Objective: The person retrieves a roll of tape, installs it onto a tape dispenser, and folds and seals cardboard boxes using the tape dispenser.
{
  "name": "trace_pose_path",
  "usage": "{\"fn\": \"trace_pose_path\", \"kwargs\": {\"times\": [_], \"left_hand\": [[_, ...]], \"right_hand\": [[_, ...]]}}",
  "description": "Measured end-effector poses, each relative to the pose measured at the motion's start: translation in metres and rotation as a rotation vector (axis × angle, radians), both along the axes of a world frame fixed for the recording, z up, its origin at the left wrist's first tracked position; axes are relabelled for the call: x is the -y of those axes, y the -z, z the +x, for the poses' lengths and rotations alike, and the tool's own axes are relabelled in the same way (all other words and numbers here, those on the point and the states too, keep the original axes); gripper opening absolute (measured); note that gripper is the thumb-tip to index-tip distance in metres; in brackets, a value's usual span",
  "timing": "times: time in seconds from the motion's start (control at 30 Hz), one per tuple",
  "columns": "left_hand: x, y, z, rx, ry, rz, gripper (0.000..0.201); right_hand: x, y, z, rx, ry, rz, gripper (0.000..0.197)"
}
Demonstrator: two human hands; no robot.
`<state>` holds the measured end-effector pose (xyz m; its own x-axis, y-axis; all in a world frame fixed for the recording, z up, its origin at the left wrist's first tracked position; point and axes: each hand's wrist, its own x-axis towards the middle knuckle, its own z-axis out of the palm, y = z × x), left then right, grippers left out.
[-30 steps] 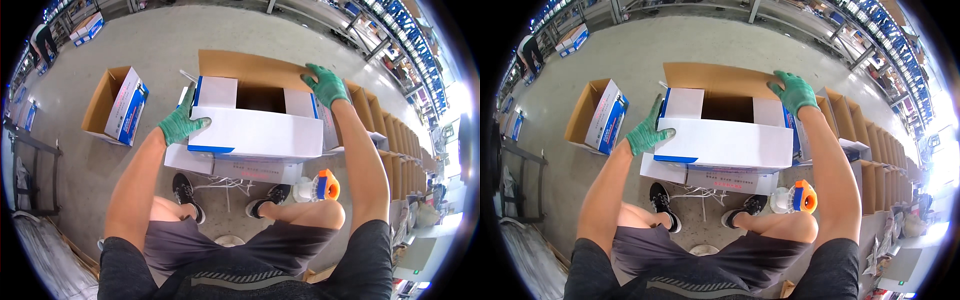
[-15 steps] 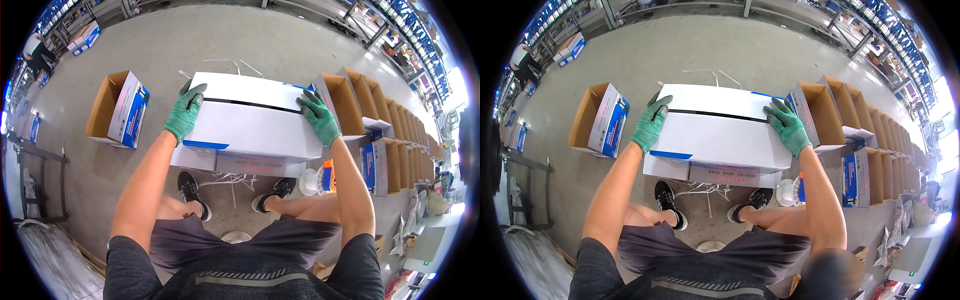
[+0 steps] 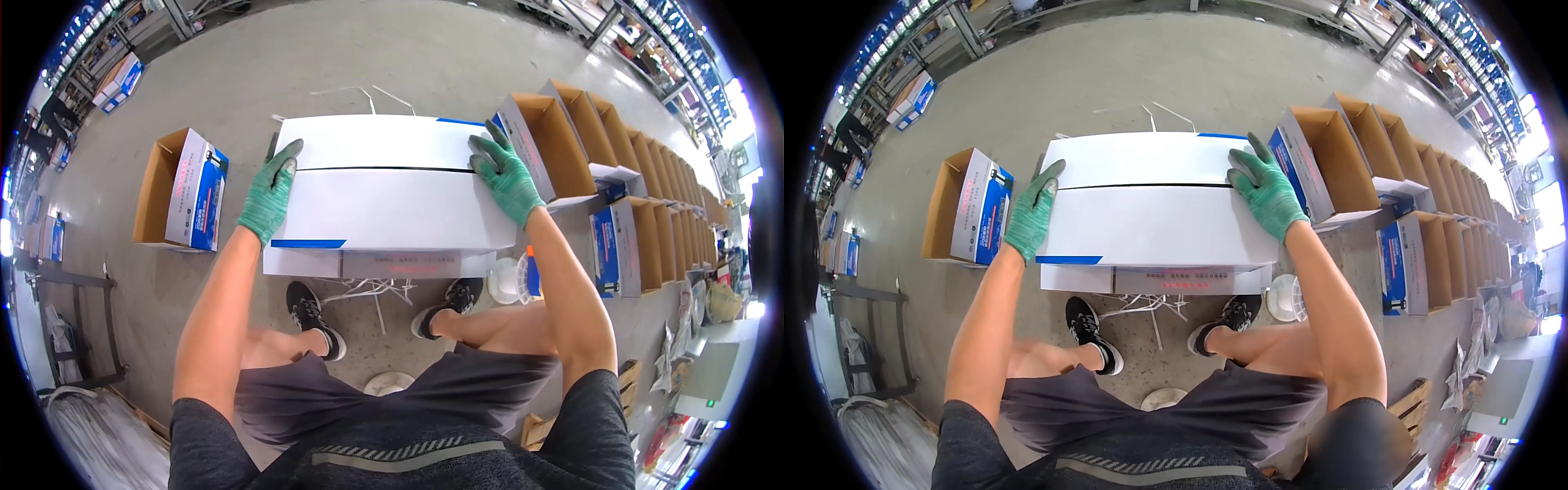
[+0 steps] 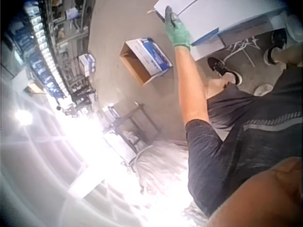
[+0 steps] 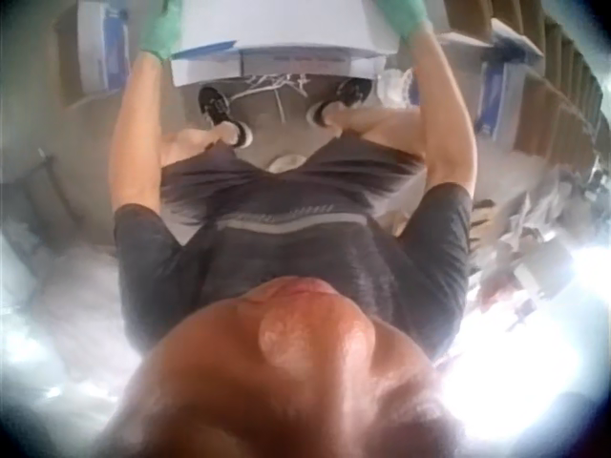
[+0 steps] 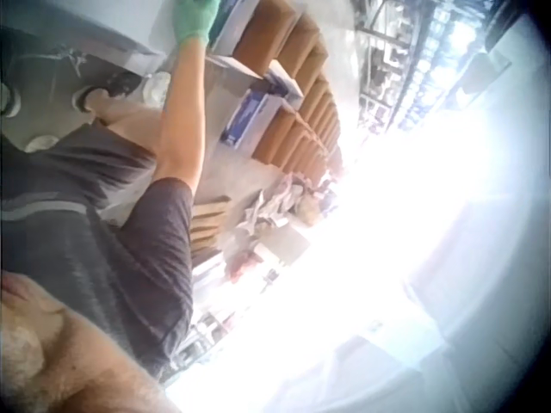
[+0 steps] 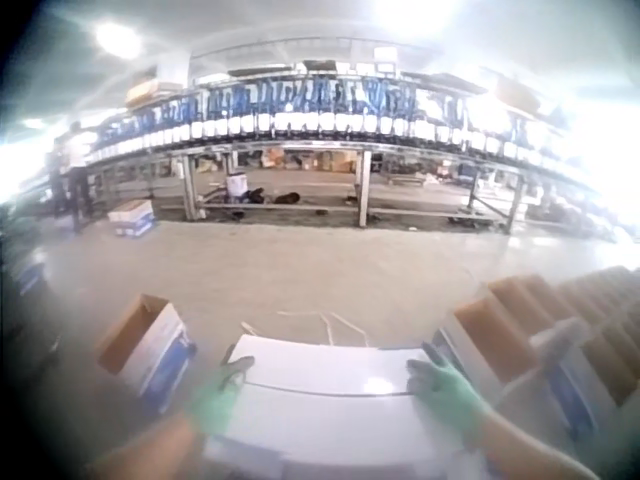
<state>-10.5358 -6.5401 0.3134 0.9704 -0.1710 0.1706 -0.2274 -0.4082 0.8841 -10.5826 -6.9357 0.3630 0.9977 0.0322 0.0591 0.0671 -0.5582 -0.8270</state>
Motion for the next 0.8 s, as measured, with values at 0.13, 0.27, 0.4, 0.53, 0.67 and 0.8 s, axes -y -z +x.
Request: {"fn": "trace_pose_path", "kwargs": {"times": [0.13,0.27,0.4,0.53,0.67,0.8], "left_hand": [[0.002,-0.004,-0.003,0.051,-0.071,0.211,0.040],[-0.004,0.001,0.003,0.113,-0.004,0.197,0.042],[0.000,-0.005,0.002,0.113,0.022,0.321,0.044],[-0.016,0.013,0.010,0.108,0.034,0.205,0.041],[-0.010,0.006,0.007,0.034,0.045,0.120,0.040],[-0.006,-0.003,0.000,0.033,0.027,0.157,0.042]], "right_hand": [[-0.004,0.010,0.007,0.097,0.101,-0.423,0.039],[-0.004,0.015,0.007,0.122,0.119,-0.483,0.041],[0.007,0.023,0.010,0.140,0.099,-0.486,0.045],[0.066,0.012,0.002,-0.069,-0.057,0.447,0.047],[0.170,0.022,-0.062,-0.105,0.340,-0.580,0.041],[0.174,0.093,-0.154,-0.563,0.382,-0.935,0.077]]}}
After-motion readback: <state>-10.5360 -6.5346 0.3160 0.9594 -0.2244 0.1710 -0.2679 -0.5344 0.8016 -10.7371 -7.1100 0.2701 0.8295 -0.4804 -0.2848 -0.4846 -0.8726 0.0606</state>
